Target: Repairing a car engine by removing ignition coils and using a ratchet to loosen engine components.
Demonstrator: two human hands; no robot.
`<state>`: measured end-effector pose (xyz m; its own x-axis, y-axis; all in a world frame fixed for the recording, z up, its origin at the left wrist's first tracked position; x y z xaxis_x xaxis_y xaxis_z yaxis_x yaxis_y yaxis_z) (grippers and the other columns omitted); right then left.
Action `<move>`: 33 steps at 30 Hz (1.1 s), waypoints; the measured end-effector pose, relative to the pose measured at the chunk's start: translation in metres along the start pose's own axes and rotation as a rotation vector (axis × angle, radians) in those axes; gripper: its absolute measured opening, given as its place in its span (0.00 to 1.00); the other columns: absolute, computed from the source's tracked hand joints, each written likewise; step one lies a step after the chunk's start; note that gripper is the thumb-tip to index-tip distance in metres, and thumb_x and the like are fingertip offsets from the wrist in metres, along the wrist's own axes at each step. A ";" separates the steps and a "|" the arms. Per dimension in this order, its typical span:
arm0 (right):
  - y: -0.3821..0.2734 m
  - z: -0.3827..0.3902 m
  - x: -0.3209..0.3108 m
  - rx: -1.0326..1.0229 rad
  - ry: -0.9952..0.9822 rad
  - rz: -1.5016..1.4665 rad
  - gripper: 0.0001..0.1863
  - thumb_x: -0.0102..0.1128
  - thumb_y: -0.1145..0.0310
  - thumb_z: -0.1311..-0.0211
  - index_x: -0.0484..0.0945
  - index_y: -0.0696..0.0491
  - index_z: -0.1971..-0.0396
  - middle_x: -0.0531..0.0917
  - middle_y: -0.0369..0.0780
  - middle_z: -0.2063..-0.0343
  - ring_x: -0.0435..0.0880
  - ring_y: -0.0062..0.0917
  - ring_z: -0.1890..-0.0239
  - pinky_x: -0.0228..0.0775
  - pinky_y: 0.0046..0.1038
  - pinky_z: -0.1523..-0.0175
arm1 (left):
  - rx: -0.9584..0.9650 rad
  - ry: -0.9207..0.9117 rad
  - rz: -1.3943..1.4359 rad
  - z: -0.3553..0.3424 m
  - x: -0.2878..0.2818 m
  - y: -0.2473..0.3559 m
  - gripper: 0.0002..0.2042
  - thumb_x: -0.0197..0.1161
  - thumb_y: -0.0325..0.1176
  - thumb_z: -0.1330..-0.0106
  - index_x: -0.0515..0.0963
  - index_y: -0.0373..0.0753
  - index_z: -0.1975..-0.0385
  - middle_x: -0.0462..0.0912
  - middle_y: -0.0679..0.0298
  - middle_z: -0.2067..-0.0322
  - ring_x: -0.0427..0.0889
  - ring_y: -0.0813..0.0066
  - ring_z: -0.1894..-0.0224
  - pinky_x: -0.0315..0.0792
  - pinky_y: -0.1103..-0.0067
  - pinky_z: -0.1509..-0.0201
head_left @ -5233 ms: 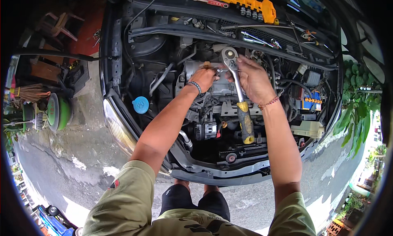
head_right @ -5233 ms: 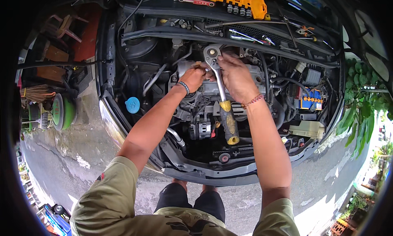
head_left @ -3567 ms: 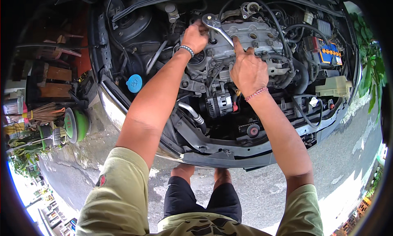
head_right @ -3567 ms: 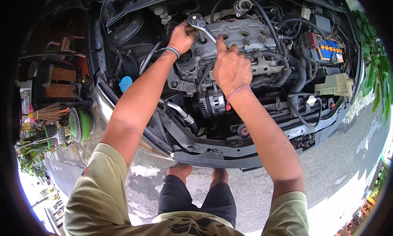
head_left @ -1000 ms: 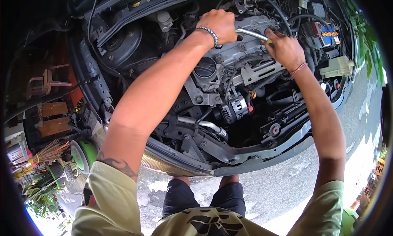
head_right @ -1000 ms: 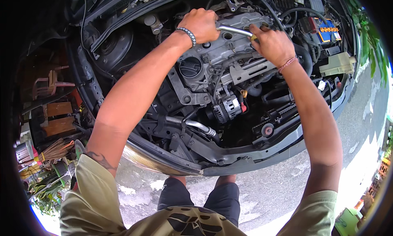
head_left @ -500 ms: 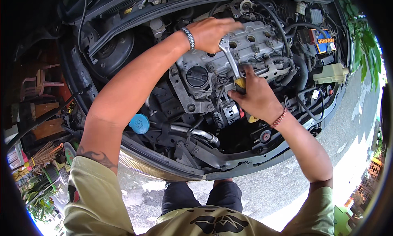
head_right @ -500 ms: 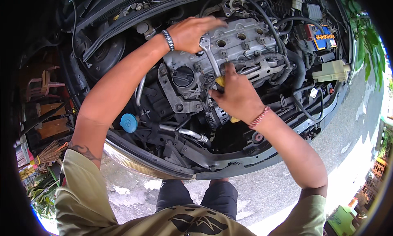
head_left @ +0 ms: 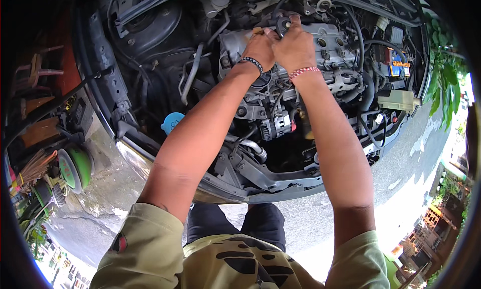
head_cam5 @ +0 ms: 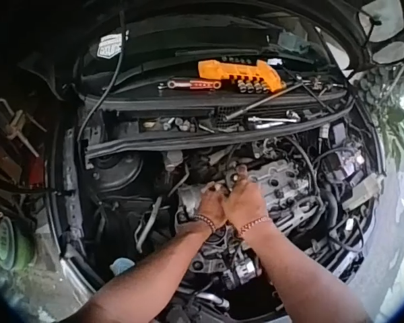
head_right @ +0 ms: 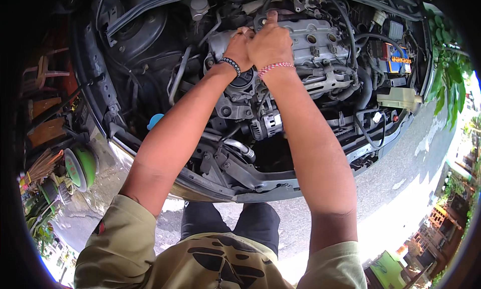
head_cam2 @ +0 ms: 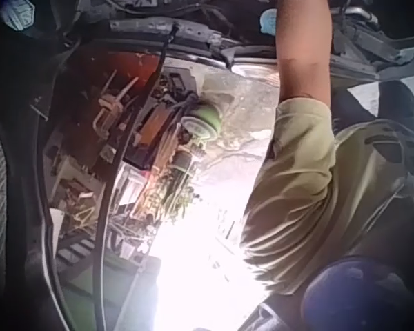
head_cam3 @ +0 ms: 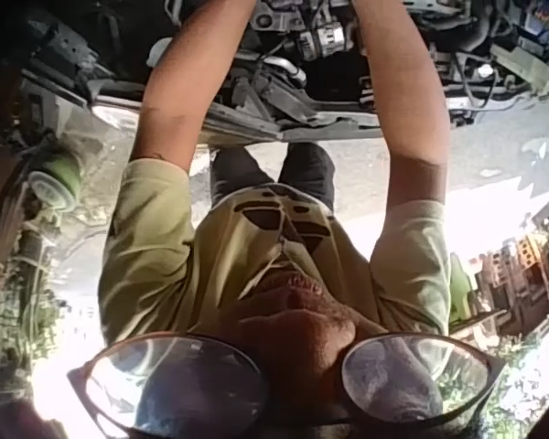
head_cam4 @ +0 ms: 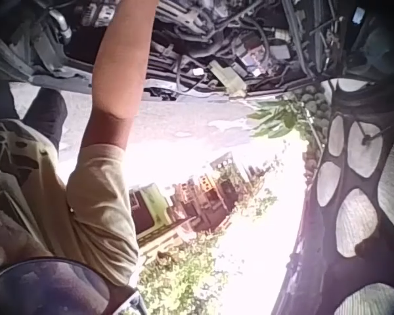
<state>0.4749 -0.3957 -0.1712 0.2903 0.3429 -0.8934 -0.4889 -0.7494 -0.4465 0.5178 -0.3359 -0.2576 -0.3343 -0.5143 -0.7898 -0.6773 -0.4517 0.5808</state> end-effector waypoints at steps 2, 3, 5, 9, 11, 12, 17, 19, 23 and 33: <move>-0.004 -0.002 -0.007 -0.122 0.017 0.175 0.38 0.63 0.42 0.45 0.71 0.61 0.47 0.83 0.60 0.70 0.83 0.56 0.61 0.77 0.46 0.55 | -0.104 -0.018 0.189 0.002 -0.007 -0.005 0.11 0.55 0.34 0.37 0.79 0.34 0.64 0.81 0.42 0.62 0.77 0.42 0.55 0.71 0.60 0.46; -0.001 -0.004 -0.011 -0.127 0.014 0.185 0.38 0.63 0.42 0.45 0.71 0.61 0.47 0.83 0.60 0.70 0.83 0.56 0.61 0.77 0.46 0.55 | -0.108 -0.013 0.199 0.002 -0.009 -0.006 0.11 0.55 0.34 0.37 0.79 0.34 0.64 0.81 0.42 0.62 0.77 0.42 0.55 0.71 0.60 0.46; 0.000 -0.006 -0.013 -0.180 -0.082 0.210 0.36 0.62 0.44 0.42 0.71 0.60 0.45 0.82 0.60 0.67 0.83 0.55 0.59 0.78 0.45 0.53 | 0.034 0.031 0.179 0.002 -0.020 0.005 0.10 0.56 0.32 0.37 0.78 0.30 0.65 0.82 0.41 0.63 0.78 0.40 0.55 0.72 0.58 0.48; 0.007 -0.013 -0.009 -0.318 -0.043 0.208 0.37 0.62 0.43 0.42 0.72 0.64 0.49 0.82 0.60 0.72 0.82 0.56 0.62 0.78 0.43 0.55 | -0.117 -0.026 0.263 0.005 -0.011 0.002 0.09 0.57 0.32 0.36 0.81 0.33 0.68 0.83 0.46 0.68 0.82 0.48 0.59 0.72 0.60 0.50; 0.003 -0.019 -0.011 -0.387 -0.059 0.210 0.36 0.62 0.45 0.41 0.71 0.63 0.47 0.82 0.58 0.72 0.83 0.54 0.63 0.78 0.42 0.57 | -0.120 -0.077 0.231 0.002 -0.003 -0.008 0.10 0.58 0.32 0.37 0.80 0.32 0.65 0.82 0.43 0.64 0.80 0.46 0.58 0.73 0.61 0.50; -0.002 -0.020 -0.011 -0.497 -0.127 0.239 0.34 0.61 0.46 0.40 0.71 0.61 0.46 0.83 0.57 0.68 0.83 0.52 0.62 0.79 0.42 0.55 | -0.066 -0.078 0.178 0.001 0.000 -0.008 0.10 0.58 0.32 0.36 0.80 0.32 0.64 0.82 0.43 0.64 0.80 0.46 0.57 0.73 0.60 0.50; 0.001 -0.029 -0.017 -0.833 -0.199 0.344 0.34 0.60 0.45 0.39 0.71 0.56 0.44 0.83 0.55 0.72 0.83 0.51 0.66 0.78 0.43 0.58 | -0.190 -0.088 0.273 0.003 -0.006 -0.001 0.10 0.58 0.33 0.35 0.81 0.33 0.63 0.82 0.44 0.63 0.79 0.46 0.54 0.72 0.59 0.48; 0.003 -0.028 -0.017 -0.821 -0.272 0.393 0.35 0.59 0.44 0.39 0.70 0.57 0.43 0.82 0.56 0.71 0.83 0.52 0.66 0.77 0.43 0.57 | -0.160 0.085 0.300 0.007 -0.017 0.004 0.12 0.60 0.38 0.34 0.83 0.37 0.62 0.83 0.45 0.65 0.82 0.48 0.58 0.73 0.62 0.49; 0.009 -0.022 -0.007 -0.463 -0.220 0.189 0.38 0.57 0.43 0.38 0.66 0.60 0.41 0.83 0.56 0.62 0.83 0.52 0.60 0.77 0.42 0.54 | -0.159 0.050 0.262 0.008 -0.022 -0.002 0.11 0.62 0.38 0.35 0.83 0.38 0.61 0.83 0.45 0.64 0.82 0.48 0.56 0.74 0.62 0.49; 0.032 -0.017 0.009 0.168 -0.223 -0.254 0.34 0.69 0.49 0.49 0.73 0.60 0.49 0.84 0.52 0.64 0.87 0.39 0.66 0.79 0.33 0.60 | -0.105 0.065 0.190 0.002 -0.006 -0.004 0.10 0.61 0.34 0.38 0.81 0.34 0.66 0.82 0.43 0.63 0.78 0.44 0.53 0.71 0.61 0.45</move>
<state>0.4756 -0.4259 -0.1926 0.2429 0.6346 -0.7337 -0.5579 -0.5273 -0.6409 0.5209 -0.3297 -0.2555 -0.4041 -0.6418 -0.6517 -0.5328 -0.4140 0.7381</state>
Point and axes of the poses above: each hand's wrist, its own z-axis away from the middle knuckle, its own x-axis out of the palm, y = z × x, the point moved 7 cm from there along -z, towards the middle knuckle
